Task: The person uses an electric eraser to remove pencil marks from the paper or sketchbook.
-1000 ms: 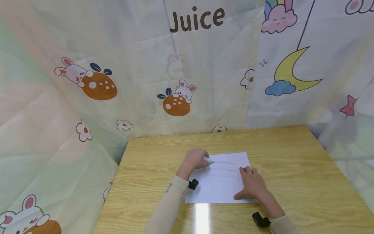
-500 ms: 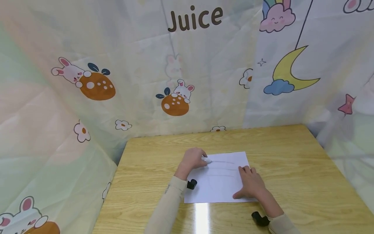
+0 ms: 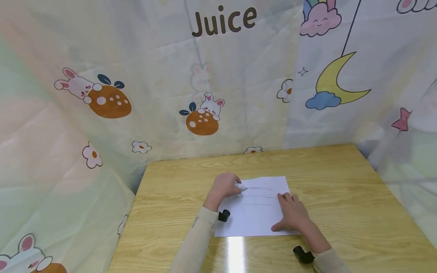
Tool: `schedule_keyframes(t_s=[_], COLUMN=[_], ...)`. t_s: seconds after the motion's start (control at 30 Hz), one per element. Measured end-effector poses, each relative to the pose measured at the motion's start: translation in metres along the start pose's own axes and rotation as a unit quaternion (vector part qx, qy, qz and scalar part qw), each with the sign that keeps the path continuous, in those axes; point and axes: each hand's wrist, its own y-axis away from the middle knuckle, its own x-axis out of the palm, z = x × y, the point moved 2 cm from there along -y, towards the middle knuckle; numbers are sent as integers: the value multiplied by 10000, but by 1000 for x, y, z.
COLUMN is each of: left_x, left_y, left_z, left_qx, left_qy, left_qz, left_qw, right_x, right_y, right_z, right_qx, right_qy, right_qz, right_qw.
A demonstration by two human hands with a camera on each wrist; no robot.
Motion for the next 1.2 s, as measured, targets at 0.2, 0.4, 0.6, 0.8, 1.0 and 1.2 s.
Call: schedule_keyframes(t_s=[0.2, 0.4, 0.6, 0.8, 1.0, 1.2], left_x=[1, 3, 5, 5, 3, 2], left_y=[-2, 0, -1, 2, 4, 7], left_z=[-3, -2, -9, -5, -1, -5], left_qx=[147, 17, 288, -69, -64, -79], left_qy=[-1, -135, 21, -84, 63, 140], left_qz=[31, -114, -96, -103, -148, -115], left_qw=[9999, 9998, 9995, 9999, 9998, 9998], right_x=[-4, -7, -8, -7, -5, -3], right_y=[2, 5, 5, 4, 1, -3], right_z=[3, 1, 6, 7, -3, -15], right_qx=[0, 6, -47, -38, -188, -179], right_qy=[-12, 51, 2, -4, -155, -97], right_qz=[48, 32, 20, 54, -197, -244], right_qw=[10000, 10000, 10000, 10000, 9995, 9995])
